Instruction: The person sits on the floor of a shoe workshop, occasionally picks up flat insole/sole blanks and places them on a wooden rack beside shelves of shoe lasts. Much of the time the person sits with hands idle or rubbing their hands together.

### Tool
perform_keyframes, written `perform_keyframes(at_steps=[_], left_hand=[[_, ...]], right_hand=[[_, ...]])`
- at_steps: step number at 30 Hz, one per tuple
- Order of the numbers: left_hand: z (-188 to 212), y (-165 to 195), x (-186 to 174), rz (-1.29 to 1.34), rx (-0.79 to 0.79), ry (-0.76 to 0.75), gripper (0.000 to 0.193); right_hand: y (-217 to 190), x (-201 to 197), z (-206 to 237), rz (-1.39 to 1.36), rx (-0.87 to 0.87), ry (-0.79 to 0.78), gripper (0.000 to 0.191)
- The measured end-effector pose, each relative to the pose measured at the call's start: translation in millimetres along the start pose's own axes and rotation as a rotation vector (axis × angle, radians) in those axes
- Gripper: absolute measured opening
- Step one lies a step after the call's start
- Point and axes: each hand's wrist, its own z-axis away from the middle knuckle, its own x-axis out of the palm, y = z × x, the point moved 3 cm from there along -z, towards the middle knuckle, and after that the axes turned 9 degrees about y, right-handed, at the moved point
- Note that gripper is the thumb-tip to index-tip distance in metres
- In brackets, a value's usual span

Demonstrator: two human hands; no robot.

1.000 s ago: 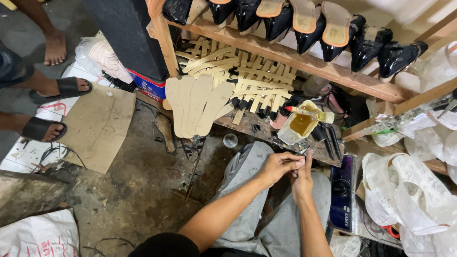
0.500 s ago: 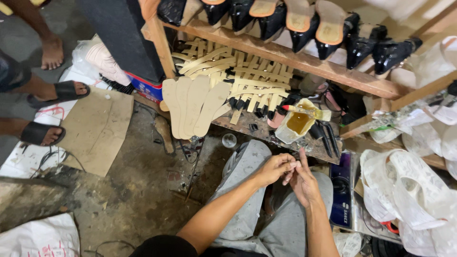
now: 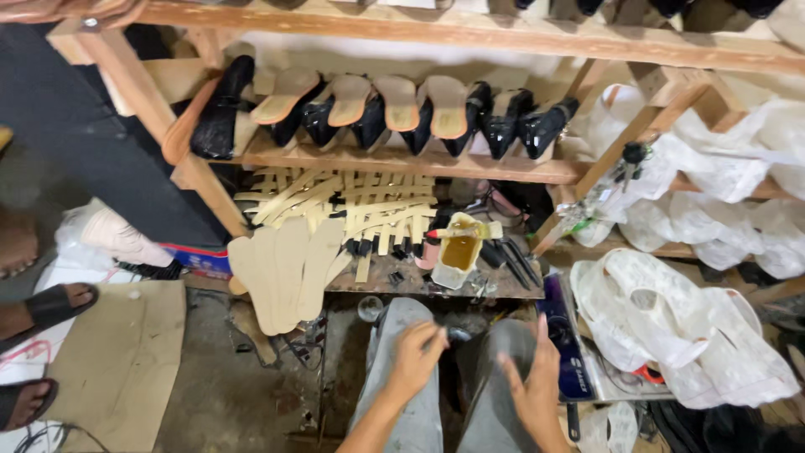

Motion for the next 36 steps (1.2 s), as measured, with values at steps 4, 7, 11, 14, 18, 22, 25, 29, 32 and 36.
perform_keyframes(at_steps=[4, 7, 11, 14, 18, 22, 25, 29, 32, 36], left_hand=[[12.4, 23.9, -28.7, -0.595, -0.026, -0.155, 0.041], [6.5, 27.9, -25.6, -0.722, -0.133, -0.256, 0.065], [-3.7, 32.4, -17.8, -0.702, -0.158, -0.239, 0.066], [-3.2, 37.4, -15.1, -0.690, -0.159, -0.249, 0.066], [-4.2, 37.7, -18.2, -0.674, -0.177, -0.250, 0.065], [-3.8, 28.6, -38.3, -0.625, -0.118, -0.169, 0.064], [8.6, 15.2, -56.4, -0.585, -0.151, -0.124, 0.063], [12.4, -17.4, -61.1, -0.502, -0.192, -0.025, 0.065], [-2.0, -60.4, -73.2, -0.280, -0.336, 0.318, 0.058], [-29.0, -101.2, -120.6, -0.641, -0.178, 0.499, 0.047]], right_hand=[[11.4, -16.6, 12.8, -0.016, 0.127, -0.029, 0.093], [12.7, -6.9, -21.8, -0.011, 0.234, 0.007, 0.084], [-27.0, -2.1, -121.2, -0.216, -0.080, 0.105, 0.092], [-68.7, -2.9, -201.9, -0.296, -0.175, 0.151, 0.095], [-109.9, -0.6, -261.1, -0.284, -0.269, 0.224, 0.094], [-107.2, 12.2, -220.2, -0.367, -0.281, 0.213, 0.084], [-77.1, 32.1, -129.3, -0.117, 0.001, 0.095, 0.086], [-46.9, 53.9, -10.3, 0.676, -0.186, -0.110, 0.089], [-21.6, 46.3, 14.0, 0.581, -0.163, -0.091, 0.096], [5.4, 30.2, -0.6, 0.324, -0.080, -0.018, 0.090]])
